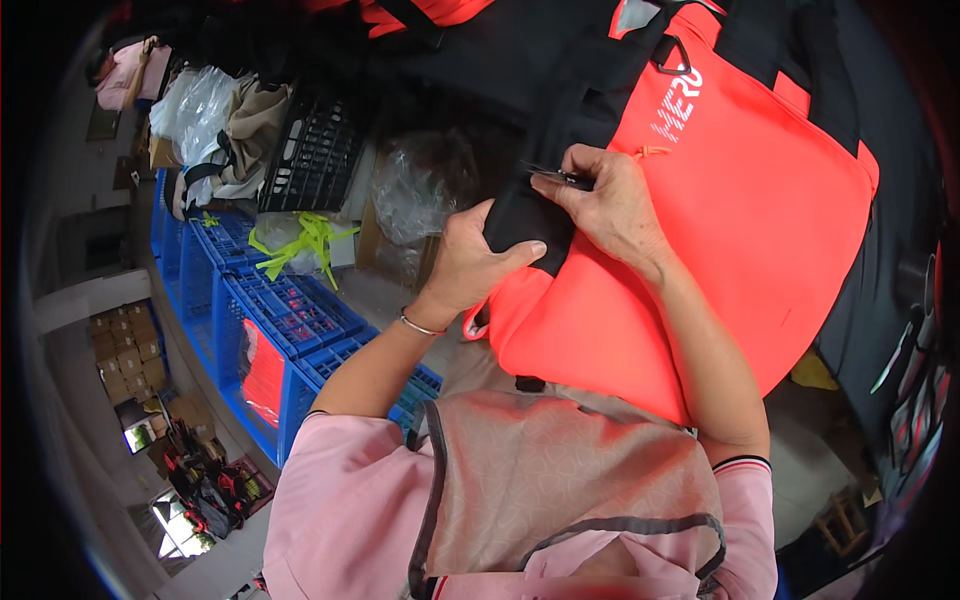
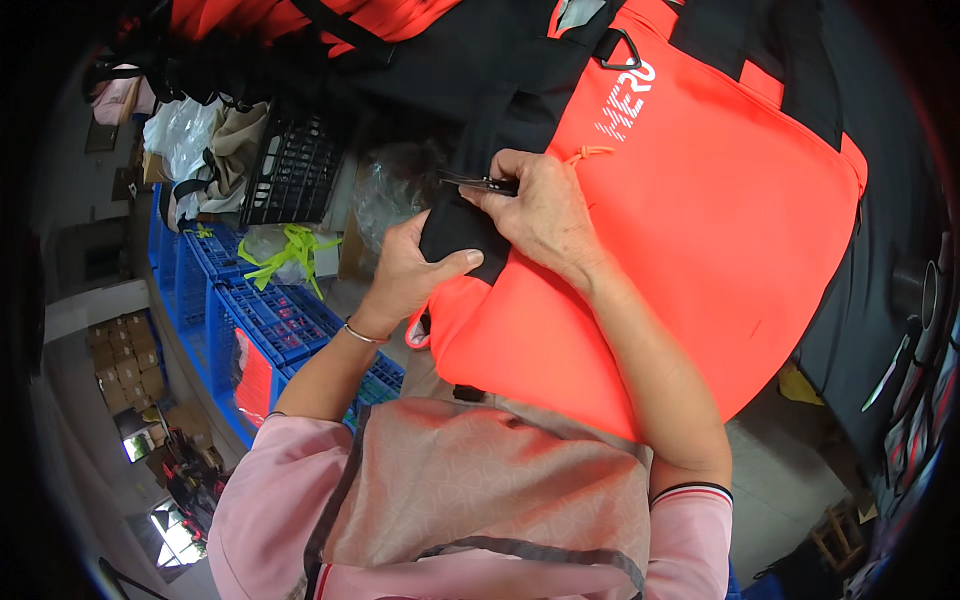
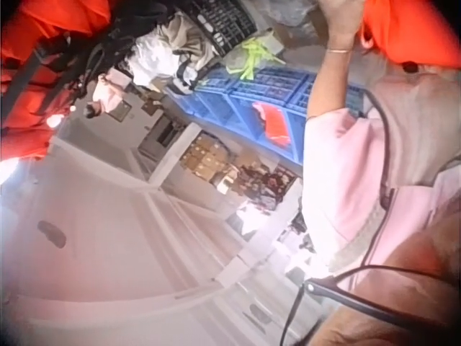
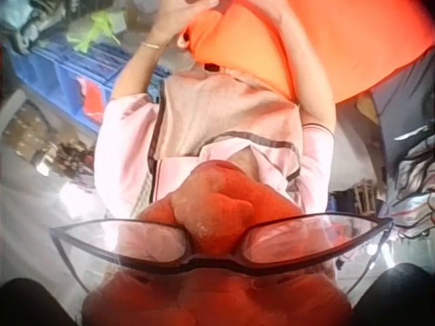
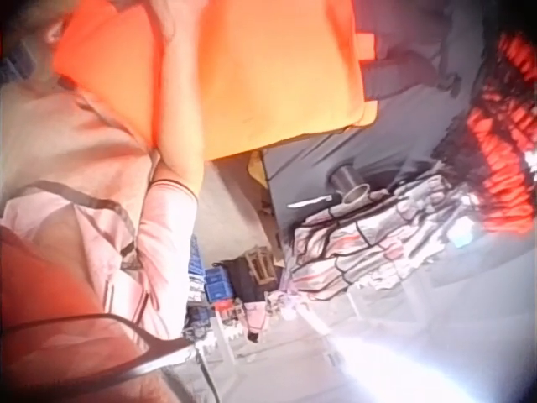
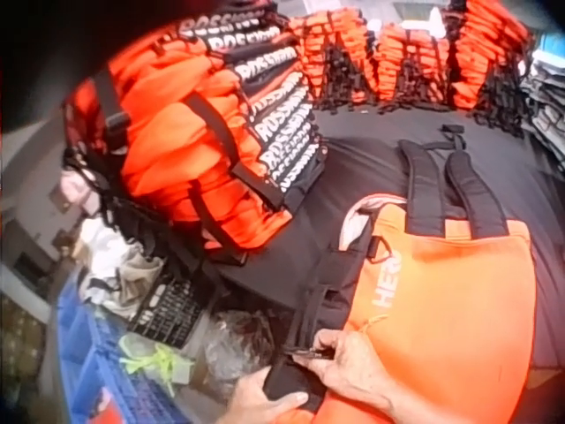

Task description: Trimming excess threads from a newly manufactured neon orange and black backpack using small hand snips.

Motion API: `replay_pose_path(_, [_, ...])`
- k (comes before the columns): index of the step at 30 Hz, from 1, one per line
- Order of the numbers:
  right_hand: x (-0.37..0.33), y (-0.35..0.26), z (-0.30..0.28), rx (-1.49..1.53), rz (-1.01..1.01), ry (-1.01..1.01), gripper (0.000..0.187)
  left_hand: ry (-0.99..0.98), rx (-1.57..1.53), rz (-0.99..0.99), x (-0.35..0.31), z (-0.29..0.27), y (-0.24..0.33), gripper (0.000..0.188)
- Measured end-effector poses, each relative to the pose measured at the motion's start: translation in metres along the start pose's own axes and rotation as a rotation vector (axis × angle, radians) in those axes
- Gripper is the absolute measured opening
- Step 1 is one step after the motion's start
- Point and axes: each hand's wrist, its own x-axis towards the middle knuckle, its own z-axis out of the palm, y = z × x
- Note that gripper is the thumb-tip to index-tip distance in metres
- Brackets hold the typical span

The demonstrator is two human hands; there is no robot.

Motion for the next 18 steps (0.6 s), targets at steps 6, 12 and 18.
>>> replay_pose_path(6, [-0.013, 0.002, -0.031, 0.277, -0.007, 0.114, 0.018, 0.043, 0.237, 0.108, 0.006, 0.001, 0.01, 0.042])
replay_pose_path(12, [-0.04, 0.005, -0.136, 0.309, -0.102, 0.456, 0.011, 0.176, 0.195, -0.045, 0.015, -0.017, -0.018, 0.041])
replay_pose_path(18, [-0.096, 0.057, -0.27, 0.169, -0.052, 0.995, 0.016, 0.177, 0.134, -0.013, 0.035, -0.023, -0.012, 0.047])
